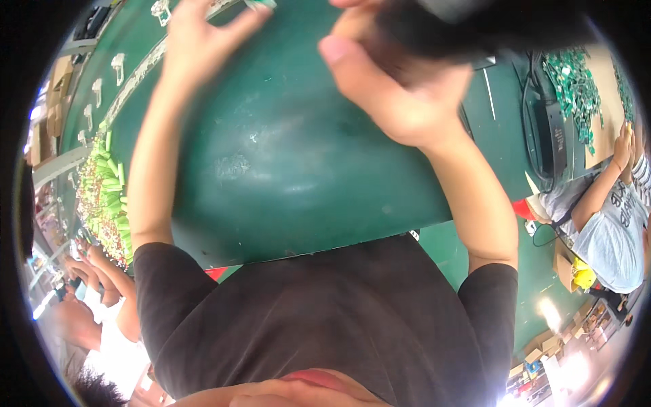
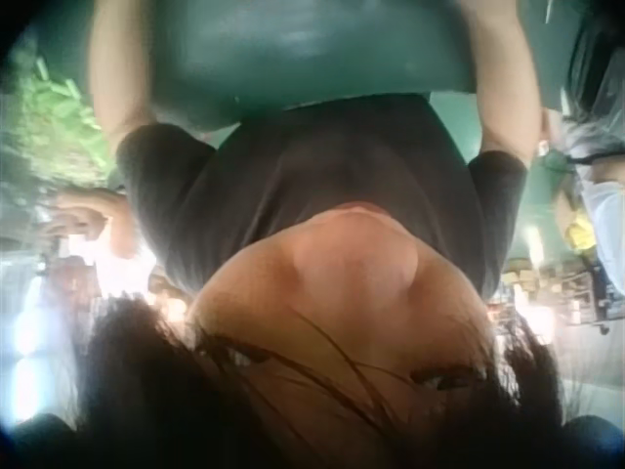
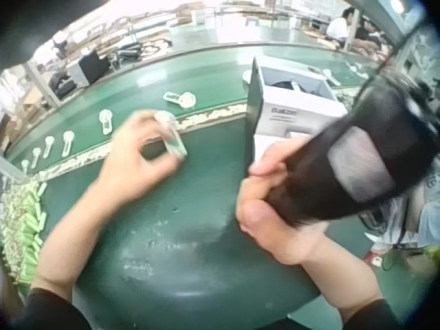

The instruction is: The person repeatedly assembles electronic components by holding each piece in a plastic casing, fastening screws into it using an electric screwdriver, and placing the assembled units onto the conveyor line.

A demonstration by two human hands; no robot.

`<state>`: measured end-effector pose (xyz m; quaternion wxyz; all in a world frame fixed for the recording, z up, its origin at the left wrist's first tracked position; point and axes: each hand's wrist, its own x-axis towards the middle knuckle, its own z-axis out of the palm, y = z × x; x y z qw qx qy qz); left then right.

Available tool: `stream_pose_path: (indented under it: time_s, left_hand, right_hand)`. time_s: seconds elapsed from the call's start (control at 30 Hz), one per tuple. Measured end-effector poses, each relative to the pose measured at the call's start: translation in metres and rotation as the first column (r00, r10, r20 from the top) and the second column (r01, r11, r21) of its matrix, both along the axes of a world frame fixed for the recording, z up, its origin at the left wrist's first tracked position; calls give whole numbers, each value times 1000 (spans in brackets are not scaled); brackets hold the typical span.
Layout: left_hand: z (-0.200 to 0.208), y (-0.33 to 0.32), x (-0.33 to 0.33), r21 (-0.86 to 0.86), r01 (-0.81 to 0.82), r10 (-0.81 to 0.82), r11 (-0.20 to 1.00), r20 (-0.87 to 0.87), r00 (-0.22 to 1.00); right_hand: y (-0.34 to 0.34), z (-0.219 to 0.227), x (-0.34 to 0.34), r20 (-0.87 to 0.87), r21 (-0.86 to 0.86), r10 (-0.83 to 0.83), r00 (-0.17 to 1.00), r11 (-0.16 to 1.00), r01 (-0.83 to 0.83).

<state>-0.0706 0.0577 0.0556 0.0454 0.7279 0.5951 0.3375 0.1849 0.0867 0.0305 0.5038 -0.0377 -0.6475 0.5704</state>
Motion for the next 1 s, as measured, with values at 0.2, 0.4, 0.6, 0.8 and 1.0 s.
stream_pose_path:
  time_s: [0.2,0.4,0.6,0.8,1.0]
  left_hand:
    - [-5,73,-92,-61,-112,103,992,-136,985]
    - [-26,132,-59,-146,24,-71,989,-327,942]
    - [32,86,6,148,-78,115,986,-263,958]
    - [22,-4,68,-426,-17,-162,905,-380,911]
    - [-8,-20,100,-352,11,-137,936,-335,932]
  right_hand:
    - [-23,35,-8,180,-325,-46,983,940,103]
    - [-25,31,-6,53,-398,-115,992,908,127]
    - [37,63,66,-166,-135,54,985,988,-76]
    - [60,79,76,-101,-42,-211,972,977,208]
    - [19,92,14,61,136,-635,770,769,624]
